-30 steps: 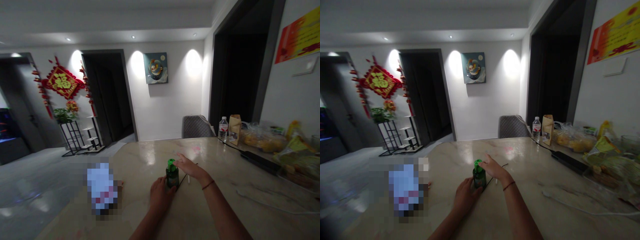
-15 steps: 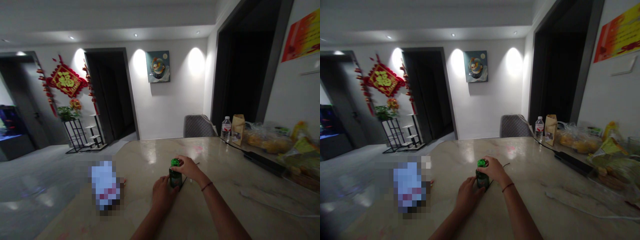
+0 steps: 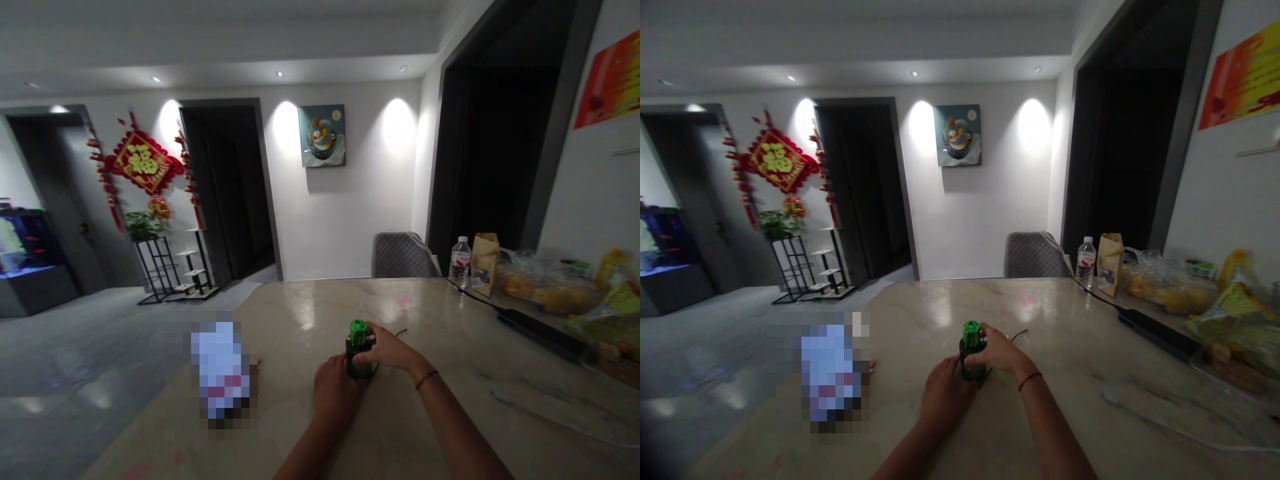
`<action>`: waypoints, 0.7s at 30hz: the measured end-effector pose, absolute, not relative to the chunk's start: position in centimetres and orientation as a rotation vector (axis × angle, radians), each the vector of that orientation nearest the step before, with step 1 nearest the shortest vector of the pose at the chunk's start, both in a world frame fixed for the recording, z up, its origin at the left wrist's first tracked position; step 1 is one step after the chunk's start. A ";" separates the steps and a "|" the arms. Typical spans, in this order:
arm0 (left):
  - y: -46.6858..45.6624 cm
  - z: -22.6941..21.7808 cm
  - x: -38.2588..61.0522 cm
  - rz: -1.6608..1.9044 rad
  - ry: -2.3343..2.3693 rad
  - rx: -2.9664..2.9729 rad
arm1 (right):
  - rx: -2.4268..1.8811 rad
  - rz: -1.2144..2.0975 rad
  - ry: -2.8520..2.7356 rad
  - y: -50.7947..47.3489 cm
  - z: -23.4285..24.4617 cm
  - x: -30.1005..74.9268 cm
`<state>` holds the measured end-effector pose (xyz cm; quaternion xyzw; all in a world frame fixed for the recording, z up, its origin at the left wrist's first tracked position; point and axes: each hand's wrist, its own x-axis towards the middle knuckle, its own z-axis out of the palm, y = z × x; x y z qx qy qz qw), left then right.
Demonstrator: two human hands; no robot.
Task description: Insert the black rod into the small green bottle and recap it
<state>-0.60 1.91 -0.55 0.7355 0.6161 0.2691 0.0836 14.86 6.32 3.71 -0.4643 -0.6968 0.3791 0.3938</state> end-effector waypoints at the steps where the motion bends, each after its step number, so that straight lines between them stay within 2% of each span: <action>1: 1.9 -0.6 -0.6 0.810 1.844 2.190 | -1.179 0.937 -1.790 6.4 3.7 14.8; 9: 2.4 -0.9 -0.9 0.839 1.907 2.068 | -1.243 0.766 -1.768 8.2 1.6 12.8; 14: 2.9 -1.0 -1.0 0.850 1.919 2.014 | -1.285 0.794 -1.775 8.2 1.3 14.1; 16: 2.9 -0.9 -1.0 0.836 1.920 2.021 | -1.430 0.756 -1.765 8.0 1.9 15.6; 21: 2.6 -0.6 -1.0 0.793 1.911 2.056 | -1.984 0.335 -1.715 7.4 2.3 18.3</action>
